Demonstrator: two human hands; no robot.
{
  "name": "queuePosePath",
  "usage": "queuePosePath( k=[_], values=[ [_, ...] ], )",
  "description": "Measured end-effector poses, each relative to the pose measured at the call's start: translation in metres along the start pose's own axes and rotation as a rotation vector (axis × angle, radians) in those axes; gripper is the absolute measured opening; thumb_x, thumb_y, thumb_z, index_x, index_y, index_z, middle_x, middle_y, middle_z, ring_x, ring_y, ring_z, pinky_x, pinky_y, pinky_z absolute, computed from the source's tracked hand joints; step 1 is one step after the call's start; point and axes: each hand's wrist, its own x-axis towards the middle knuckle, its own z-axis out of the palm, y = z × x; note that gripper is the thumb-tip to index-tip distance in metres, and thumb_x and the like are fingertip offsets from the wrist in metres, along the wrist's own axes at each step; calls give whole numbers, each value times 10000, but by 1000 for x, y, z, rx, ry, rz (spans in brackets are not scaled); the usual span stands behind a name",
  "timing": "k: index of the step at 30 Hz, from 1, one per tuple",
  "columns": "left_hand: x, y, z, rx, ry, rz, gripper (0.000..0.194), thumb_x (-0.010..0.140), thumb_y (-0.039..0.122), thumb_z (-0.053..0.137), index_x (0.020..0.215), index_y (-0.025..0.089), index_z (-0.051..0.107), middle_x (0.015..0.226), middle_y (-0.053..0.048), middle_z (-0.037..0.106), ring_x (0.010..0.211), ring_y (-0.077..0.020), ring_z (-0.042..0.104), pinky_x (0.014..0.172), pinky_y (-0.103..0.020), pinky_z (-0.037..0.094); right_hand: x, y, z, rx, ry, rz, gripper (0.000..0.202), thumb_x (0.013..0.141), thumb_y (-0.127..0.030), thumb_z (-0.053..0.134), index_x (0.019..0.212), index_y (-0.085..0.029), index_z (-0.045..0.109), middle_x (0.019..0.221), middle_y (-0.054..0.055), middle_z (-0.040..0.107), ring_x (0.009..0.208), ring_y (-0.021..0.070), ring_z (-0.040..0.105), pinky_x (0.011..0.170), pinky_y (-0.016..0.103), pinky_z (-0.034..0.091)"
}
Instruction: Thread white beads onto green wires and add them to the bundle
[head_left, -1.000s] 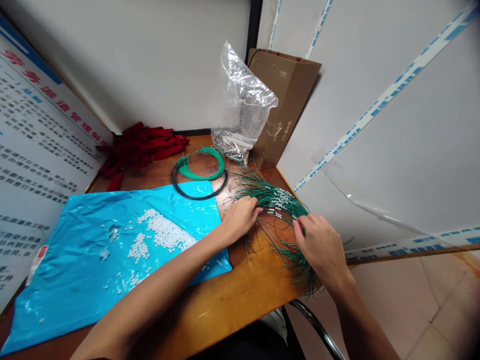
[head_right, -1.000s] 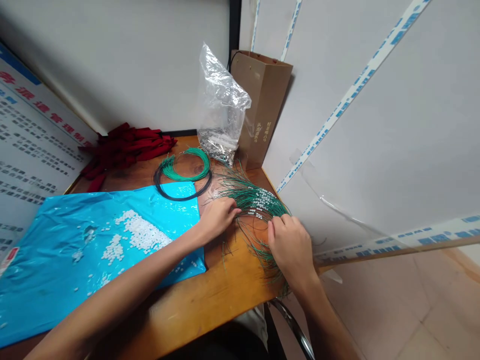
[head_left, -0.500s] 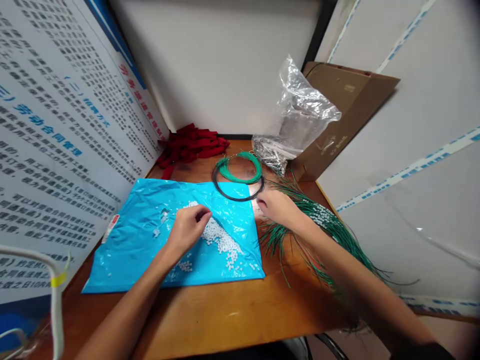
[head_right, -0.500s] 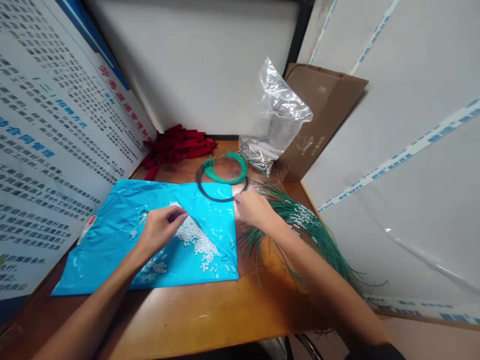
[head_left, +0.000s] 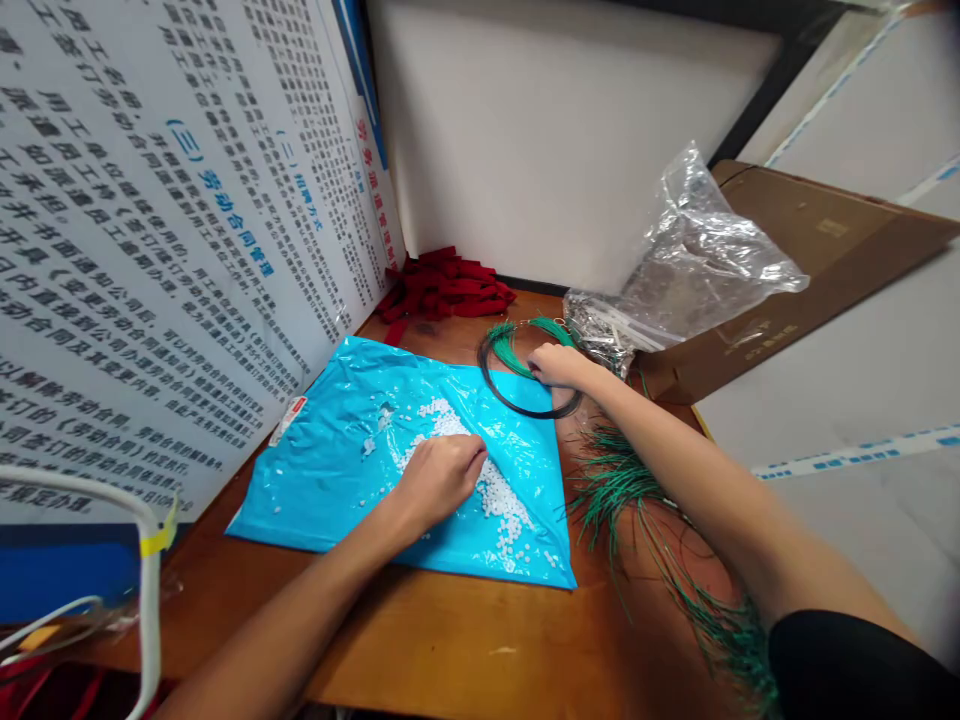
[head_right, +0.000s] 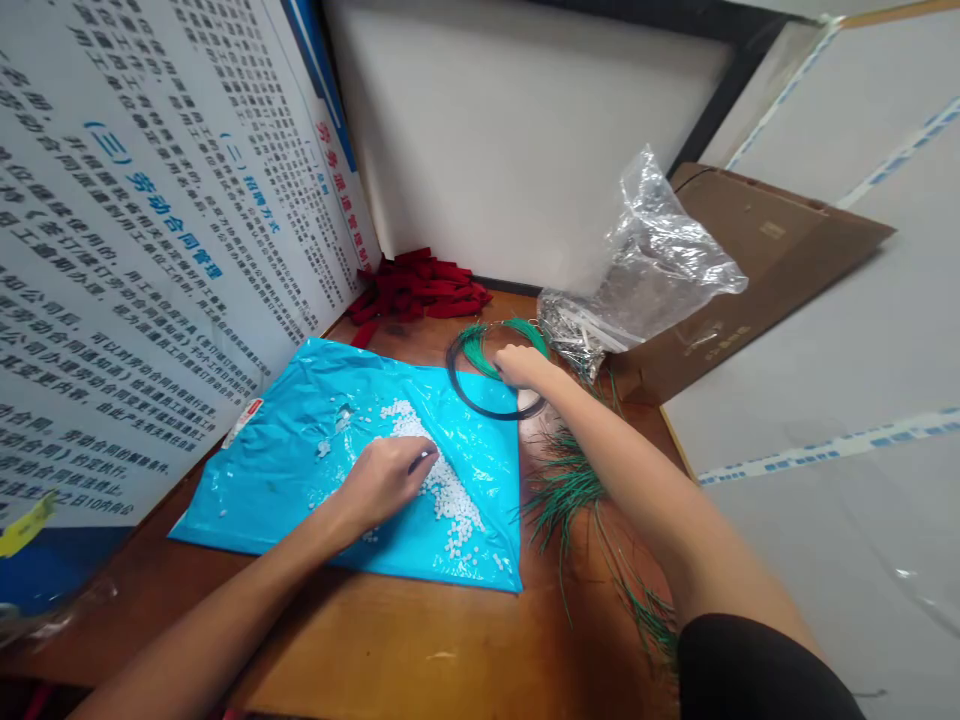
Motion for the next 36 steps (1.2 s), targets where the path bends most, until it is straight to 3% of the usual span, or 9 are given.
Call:
queuePosePath(
  k=[13,18,23,25,30,34,36],
  values=[
    [1,0,-2,98,-74,-2,274,938,279,385,836,175,617,822,-74,697,770,-205,643,628,-269,389,7,5,-12,-26,-8,-25,206,809,-192,519,842,-108,704,951,175,675,867,249,618,699,291,401],
    [2,-1,-3,115,-72,-6,289,943,277,367,792,177,592,788,-68,686,736,-208,636,599,-275,366,2,15,-22,18,54,-63,155,823,-144,538,876,-101,677,923,118,678,836,186,604,709,258,390],
    [2,-1,-3,127,-71,0,274,937,279,382,783,179,586,781,-64,686,725,-197,632,594,-268,354,-4,24,-34,75,116,-73,196,914,-289,539,941,-112,618,908,42,638,788,143,611,736,310,494],
    [1,-1,-3,124,-71,-2,270,937,280,383,789,182,587,792,-63,687,739,-199,633,601,-267,354,-7,30,-41,99,162,-63,220,925,-316,520,951,-118,611,899,31,630,774,138,613,721,323,513],
    [1,-2,-1,109,-74,-2,255,935,267,388,803,188,592,804,-63,690,755,-204,634,614,-271,356,-17,48,-69,146,358,58,293,925,-235,411,922,-64,649,824,76,665,757,108,587,693,232,380],
    [0,-3,1,100,-83,-1,239,930,258,398,824,188,600,823,-65,695,762,-203,635,615,-268,356,-36,51,-94,120,572,219,335,935,-215,354,1071,-24,594,1036,204,631,930,221,546,780,309,350],
    [1,-3,1,99,-85,-3,234,929,255,400,833,187,603,831,-67,696,767,-204,636,617,-269,356,-45,39,-95,97,590,233,360,940,-218,325,1106,-26,580,1096,228,606,991,257,521,807,324,338]
  ],
)
